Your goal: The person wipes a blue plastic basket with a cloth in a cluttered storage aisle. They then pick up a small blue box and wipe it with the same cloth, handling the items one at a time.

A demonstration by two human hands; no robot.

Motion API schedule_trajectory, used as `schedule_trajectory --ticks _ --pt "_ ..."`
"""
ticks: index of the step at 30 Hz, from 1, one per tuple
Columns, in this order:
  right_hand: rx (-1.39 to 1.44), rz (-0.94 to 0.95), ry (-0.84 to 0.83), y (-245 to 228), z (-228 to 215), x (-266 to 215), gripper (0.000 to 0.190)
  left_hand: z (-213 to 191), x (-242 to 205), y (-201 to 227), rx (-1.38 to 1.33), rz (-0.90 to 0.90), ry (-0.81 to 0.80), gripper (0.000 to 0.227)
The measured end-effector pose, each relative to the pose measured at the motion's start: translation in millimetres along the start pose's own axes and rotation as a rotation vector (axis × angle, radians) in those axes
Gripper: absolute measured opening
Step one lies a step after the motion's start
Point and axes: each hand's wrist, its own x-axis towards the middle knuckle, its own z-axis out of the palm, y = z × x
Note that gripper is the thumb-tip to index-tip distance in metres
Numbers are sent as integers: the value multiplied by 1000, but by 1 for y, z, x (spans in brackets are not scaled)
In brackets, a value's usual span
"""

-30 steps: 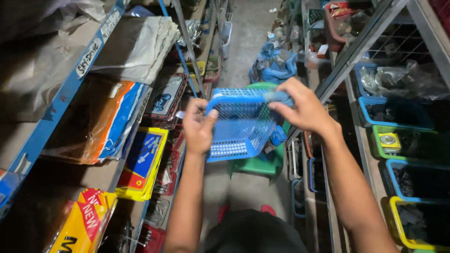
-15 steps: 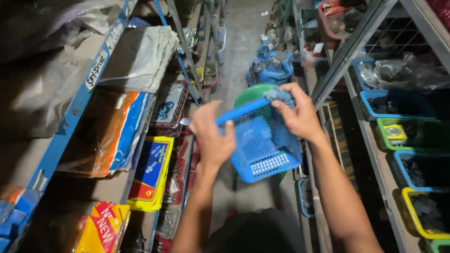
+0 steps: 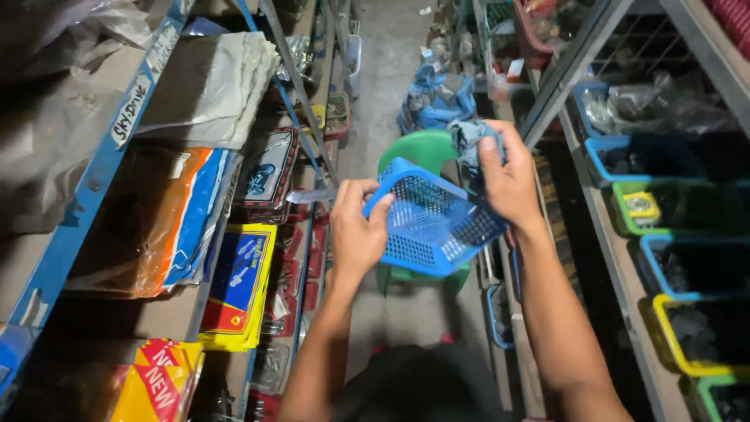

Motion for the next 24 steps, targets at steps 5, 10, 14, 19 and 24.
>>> schedule_trajectory --ticks 5,10,14,19,24 --pt "-102 -223 -154 -42 15 14 25 24 -2 12 -8 -62 -2 19" --pt "-172 -325 -329 -44 12 12 22 25 -4 27 38 -116 -176 25" --pt "-105 -431 -392 -41 -3 17 21 29 -8 22 -23 -6 -90 23" --pt "-82 -445 -458 -10 -28 20 21 22 -8 21 -92 -54 24 21" --pt "-193 -422 -456 17 -45 15 20 16 -15 13 -118 -77 60 20"
